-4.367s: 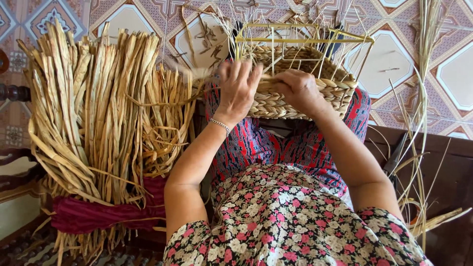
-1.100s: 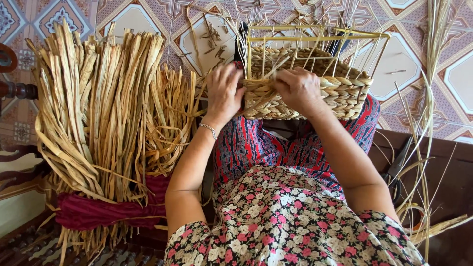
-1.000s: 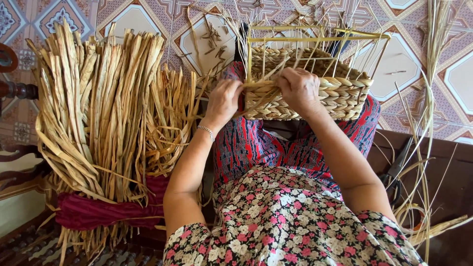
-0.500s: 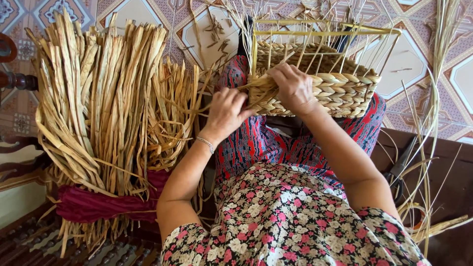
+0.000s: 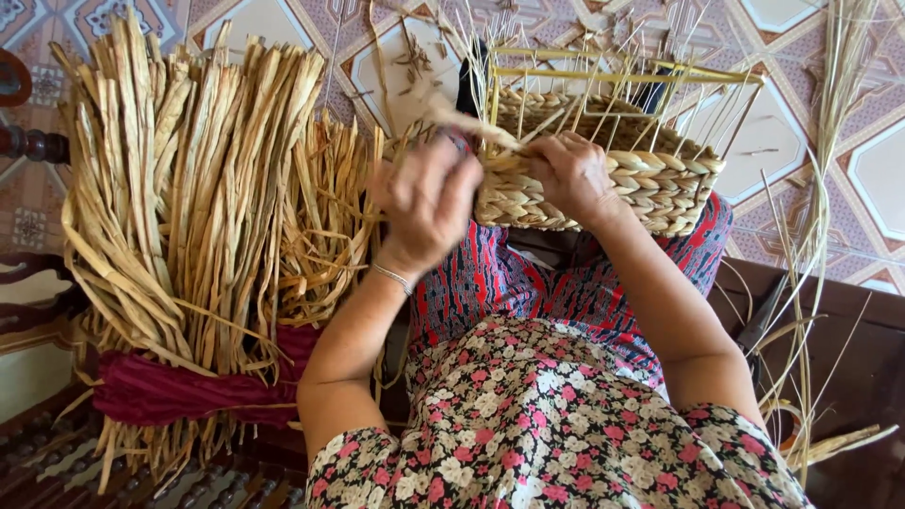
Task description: The person weaves a basket by taking dried plant fibers and wrapping them around a wire frame by hand.
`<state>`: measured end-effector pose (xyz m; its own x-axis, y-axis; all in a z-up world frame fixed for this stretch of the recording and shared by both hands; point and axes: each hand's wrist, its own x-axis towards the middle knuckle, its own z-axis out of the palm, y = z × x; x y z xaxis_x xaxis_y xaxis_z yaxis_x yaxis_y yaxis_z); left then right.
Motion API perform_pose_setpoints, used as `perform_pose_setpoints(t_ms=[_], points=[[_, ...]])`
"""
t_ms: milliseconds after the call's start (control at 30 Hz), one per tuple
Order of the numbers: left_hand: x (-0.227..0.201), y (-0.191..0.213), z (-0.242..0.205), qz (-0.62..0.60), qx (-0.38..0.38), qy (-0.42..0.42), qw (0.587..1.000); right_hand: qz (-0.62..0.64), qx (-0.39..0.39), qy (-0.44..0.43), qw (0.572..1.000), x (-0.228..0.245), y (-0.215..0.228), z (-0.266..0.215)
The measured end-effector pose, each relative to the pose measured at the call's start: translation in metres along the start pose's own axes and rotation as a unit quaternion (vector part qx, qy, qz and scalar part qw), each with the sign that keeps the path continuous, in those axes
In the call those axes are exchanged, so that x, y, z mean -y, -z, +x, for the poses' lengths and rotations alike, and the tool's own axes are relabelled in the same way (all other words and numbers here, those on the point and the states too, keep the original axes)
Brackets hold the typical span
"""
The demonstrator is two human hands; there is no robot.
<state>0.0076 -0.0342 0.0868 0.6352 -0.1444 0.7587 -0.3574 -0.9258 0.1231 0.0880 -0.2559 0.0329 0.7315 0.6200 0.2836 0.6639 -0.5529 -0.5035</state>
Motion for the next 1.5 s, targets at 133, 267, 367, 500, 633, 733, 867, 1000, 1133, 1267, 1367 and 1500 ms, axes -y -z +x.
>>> perform_pose_setpoints(t_ms=[133,267,367,500,633,733,867,1000,1133,1267,1367,1500], points=[[-0.003,-0.065,-0.046,-0.109,0.086,-0.018,0.99,0.066,0.005,-0.045,0.997,-0.001,0.007,0.002],[0.002,-0.114,-0.018,-0.13,0.266,0.095,0.95,0.084,0.007,-0.03,0.996,0.001,0.015,0.002],[0.004,-0.112,-0.009,-0.174,0.267,0.138,0.938,0.075,0.022,-0.05,0.996,-0.008,0.008,-0.003],[-0.001,-0.106,-0.033,-0.292,0.177,0.19,0.92,0.101,-0.008,-0.033,0.994,-0.003,0.013,0.005],[-0.019,-0.075,-0.054,-0.396,0.196,0.294,0.847,0.144,-0.031,-0.061,0.987,0.005,0.009,0.011],[-0.023,-0.067,-0.056,-0.409,0.174,0.207,0.872,0.114,-0.04,-0.092,0.988,0.007,0.002,0.011],[-0.009,-0.043,0.001,-0.189,0.128,0.036,0.973,-0.022,-0.018,-0.045,0.999,-0.027,-0.027,-0.01],[0.026,-0.054,-0.009,-0.043,0.131,0.021,0.99,-0.015,-0.004,0.009,1.0,0.004,0.005,0.001],[0.036,-0.057,-0.036,-0.135,0.248,0.094,0.955,0.01,-0.024,-0.002,1.0,0.012,0.006,0.004],[0.037,-0.057,-0.057,-0.219,0.255,0.187,0.923,0.023,-0.108,-0.022,0.994,0.005,-0.015,0.001],[0.052,-0.058,-0.068,-0.268,0.272,0.237,0.893,0.03,-0.093,-0.058,0.994,0.006,-0.013,-0.003],[0.113,-0.05,-0.089,-0.271,0.304,0.35,0.843,0.055,-0.093,-0.055,0.993,0.014,-0.01,-0.001]])
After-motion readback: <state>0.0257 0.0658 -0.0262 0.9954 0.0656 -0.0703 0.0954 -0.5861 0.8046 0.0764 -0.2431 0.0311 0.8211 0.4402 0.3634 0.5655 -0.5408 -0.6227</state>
